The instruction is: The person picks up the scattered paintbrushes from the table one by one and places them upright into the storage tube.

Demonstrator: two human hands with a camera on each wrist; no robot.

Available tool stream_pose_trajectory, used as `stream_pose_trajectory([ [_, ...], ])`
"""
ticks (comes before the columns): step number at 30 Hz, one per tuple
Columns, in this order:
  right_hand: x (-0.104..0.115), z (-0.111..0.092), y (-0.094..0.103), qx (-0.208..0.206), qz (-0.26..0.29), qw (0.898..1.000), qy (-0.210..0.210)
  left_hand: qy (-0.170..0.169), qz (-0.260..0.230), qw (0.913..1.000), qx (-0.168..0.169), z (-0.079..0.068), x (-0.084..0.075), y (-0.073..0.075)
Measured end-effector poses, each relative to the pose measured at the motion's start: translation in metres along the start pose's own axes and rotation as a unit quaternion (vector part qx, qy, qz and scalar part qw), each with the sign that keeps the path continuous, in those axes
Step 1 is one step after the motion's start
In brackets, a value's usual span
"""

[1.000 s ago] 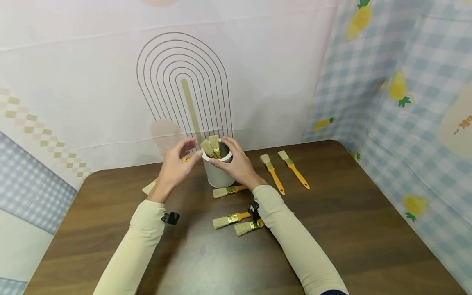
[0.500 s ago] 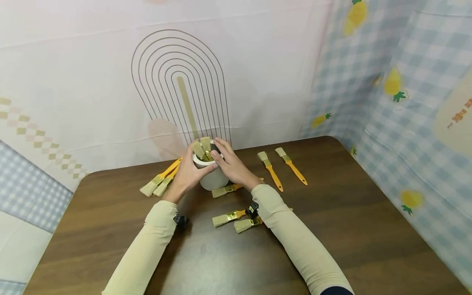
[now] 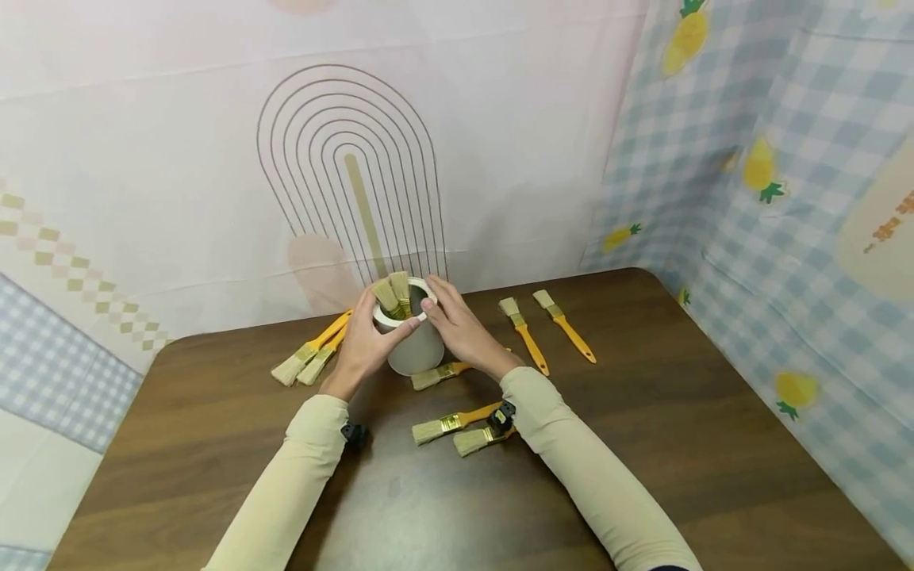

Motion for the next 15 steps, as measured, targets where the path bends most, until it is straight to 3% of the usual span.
stream_pose_trajectory([
  [4,0.000,-0.020,0.021,-0.039,-0.006,0.999,-0.017,-0.012,-0.005,0.9998,-0.014,-0.001,0.001,0.000],
  [8,0.002,-0.040,0.059,-0.085,-0.044,0.995,-0.029,-0.016,0.005,0.9997,-0.018,0.001,0.001,0.001],
  [15,-0.012,-0.066,0.134,-0.122,-0.167,0.972,-0.115,-0.021,0.024,0.9995,-0.007,0.003,0.003,0.000],
])
Point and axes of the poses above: each hand's wrist, its own z-axis towards the middle knuckle, its own y-axis out of the back of the hand, x = y × z, the point moved 2 cm from there along z, towards the middle knuckle, and after that the axes turned 14 degrees about z, right-handed, at the moved point
